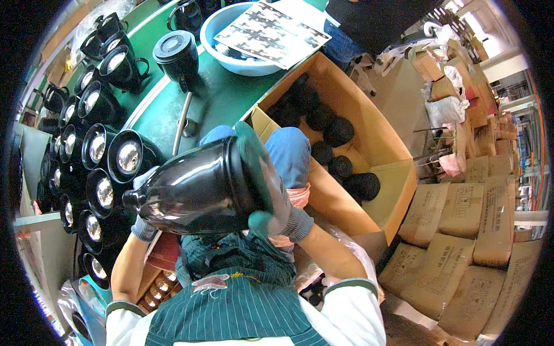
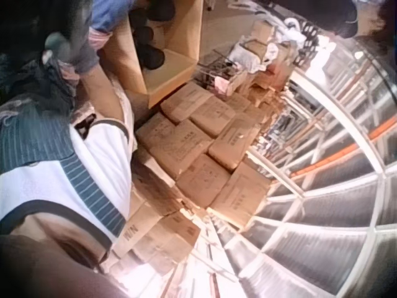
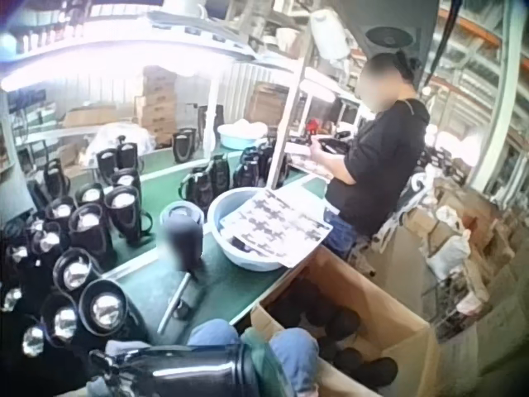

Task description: The person assembles black kettles by inserting a metal rod into the base, screwing on a lid, and inspecting the interior. The person handles each kettle one at a time, places completed units on a green table, and retrieves new parts from a cardboard box.

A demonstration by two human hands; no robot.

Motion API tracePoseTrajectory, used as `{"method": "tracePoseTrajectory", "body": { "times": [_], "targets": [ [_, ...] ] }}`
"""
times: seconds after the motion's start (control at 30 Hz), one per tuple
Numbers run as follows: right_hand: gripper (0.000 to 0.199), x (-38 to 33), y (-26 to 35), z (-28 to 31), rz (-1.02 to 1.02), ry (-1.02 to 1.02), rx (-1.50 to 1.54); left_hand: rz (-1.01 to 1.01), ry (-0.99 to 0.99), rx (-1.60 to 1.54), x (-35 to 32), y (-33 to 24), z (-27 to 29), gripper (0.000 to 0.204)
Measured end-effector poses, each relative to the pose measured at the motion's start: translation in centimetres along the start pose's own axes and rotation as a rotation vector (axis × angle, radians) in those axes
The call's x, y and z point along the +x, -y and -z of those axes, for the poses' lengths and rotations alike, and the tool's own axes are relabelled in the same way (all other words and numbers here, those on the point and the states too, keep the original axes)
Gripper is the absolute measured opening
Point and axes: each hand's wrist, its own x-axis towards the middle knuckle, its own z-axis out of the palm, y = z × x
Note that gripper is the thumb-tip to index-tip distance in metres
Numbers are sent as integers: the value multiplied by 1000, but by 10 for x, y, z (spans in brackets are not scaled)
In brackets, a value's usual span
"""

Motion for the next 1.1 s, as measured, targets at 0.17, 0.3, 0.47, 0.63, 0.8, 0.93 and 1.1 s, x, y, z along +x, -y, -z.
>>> {"method": "tracePoseTrajectory", "body": {
  "times": [0.17, 0.3, 0.47, 0.63, 0.8, 0.93, 1.1],
  "targets": [
    [80, -4, -17, 1, -460, -142, 445, -1035, -25, 923, 11, -100, 5, 34],
    [75, -8, -19, 26, -321, 17, 47, -392, -116, 563, 11, -55, 8, 31],
    [68, 14, 2, -7, 57, -44, 164, -80, -13, 153, 4, 3, -1, 31],
    [75, 1, 8, -10, -497, -104, 464, -472, -165, 448, 3, -47, -1, 27],
    [103, 7, -1, 7, 314, 68, -278, 56, 20, -341, -16, 55, 14, 38],
    [105, 13, -3, 6, 360, 29, -141, 522, 129, -980, -27, 116, 23, 58],
    [82, -25, -11, -22, 106, -195, 122, -145, -39, -46, -2, -7, -8, 47]
  ]
}}
